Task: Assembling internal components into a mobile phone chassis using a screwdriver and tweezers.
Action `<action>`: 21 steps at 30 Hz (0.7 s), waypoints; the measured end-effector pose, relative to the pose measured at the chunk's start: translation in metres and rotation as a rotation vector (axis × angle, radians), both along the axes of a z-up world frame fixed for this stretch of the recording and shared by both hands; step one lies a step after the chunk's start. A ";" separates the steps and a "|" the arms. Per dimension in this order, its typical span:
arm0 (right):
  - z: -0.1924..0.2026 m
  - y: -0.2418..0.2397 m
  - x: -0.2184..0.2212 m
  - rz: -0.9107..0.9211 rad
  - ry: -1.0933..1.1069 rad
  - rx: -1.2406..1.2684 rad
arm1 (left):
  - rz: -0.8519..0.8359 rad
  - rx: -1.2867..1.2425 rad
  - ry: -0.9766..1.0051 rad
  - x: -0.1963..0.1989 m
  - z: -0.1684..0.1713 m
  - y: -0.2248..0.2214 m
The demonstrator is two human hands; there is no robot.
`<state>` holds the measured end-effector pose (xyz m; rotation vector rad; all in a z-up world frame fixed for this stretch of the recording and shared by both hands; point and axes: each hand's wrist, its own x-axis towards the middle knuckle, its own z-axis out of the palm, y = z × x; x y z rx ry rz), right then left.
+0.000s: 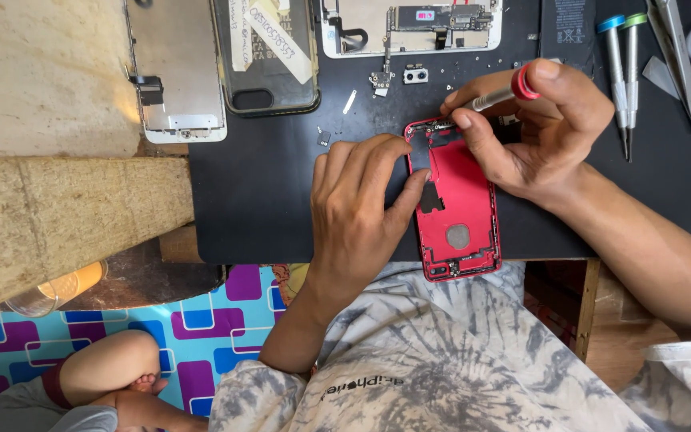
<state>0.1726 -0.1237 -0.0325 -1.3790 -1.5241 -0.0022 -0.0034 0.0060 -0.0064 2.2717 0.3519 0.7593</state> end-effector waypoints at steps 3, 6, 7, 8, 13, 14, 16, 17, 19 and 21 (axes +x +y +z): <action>0.000 0.000 0.001 0.006 0.006 -0.006 | 0.000 -0.023 0.006 0.000 0.000 0.000; -0.001 -0.003 -0.001 -0.013 0.055 -0.033 | 0.000 -0.014 0.002 0.000 0.000 0.000; -0.001 -0.003 0.000 -0.014 0.055 -0.033 | -0.001 -0.014 0.001 0.000 0.000 0.000; -0.002 -0.003 0.001 -0.012 0.022 -0.028 | -0.001 -0.014 -0.001 0.000 0.001 0.000; -0.006 -0.004 0.003 -0.045 -0.053 0.002 | -0.001 -0.014 -0.004 0.000 0.001 0.000; -0.005 -0.004 0.003 -0.045 -0.030 -0.019 | -0.002 -0.015 -0.003 0.000 0.001 0.000; -0.004 -0.004 0.001 -0.046 -0.006 -0.040 | -0.005 -0.016 0.000 0.000 0.001 0.000; -0.004 -0.004 0.001 -0.059 0.000 -0.042 | -0.006 -0.016 -0.001 0.000 0.002 0.000; -0.004 -0.004 0.002 -0.075 0.006 -0.043 | -0.010 -0.014 -0.002 0.000 0.002 0.000; -0.003 -0.004 0.003 -0.056 0.004 -0.044 | -0.003 -0.003 0.004 0.000 0.002 0.000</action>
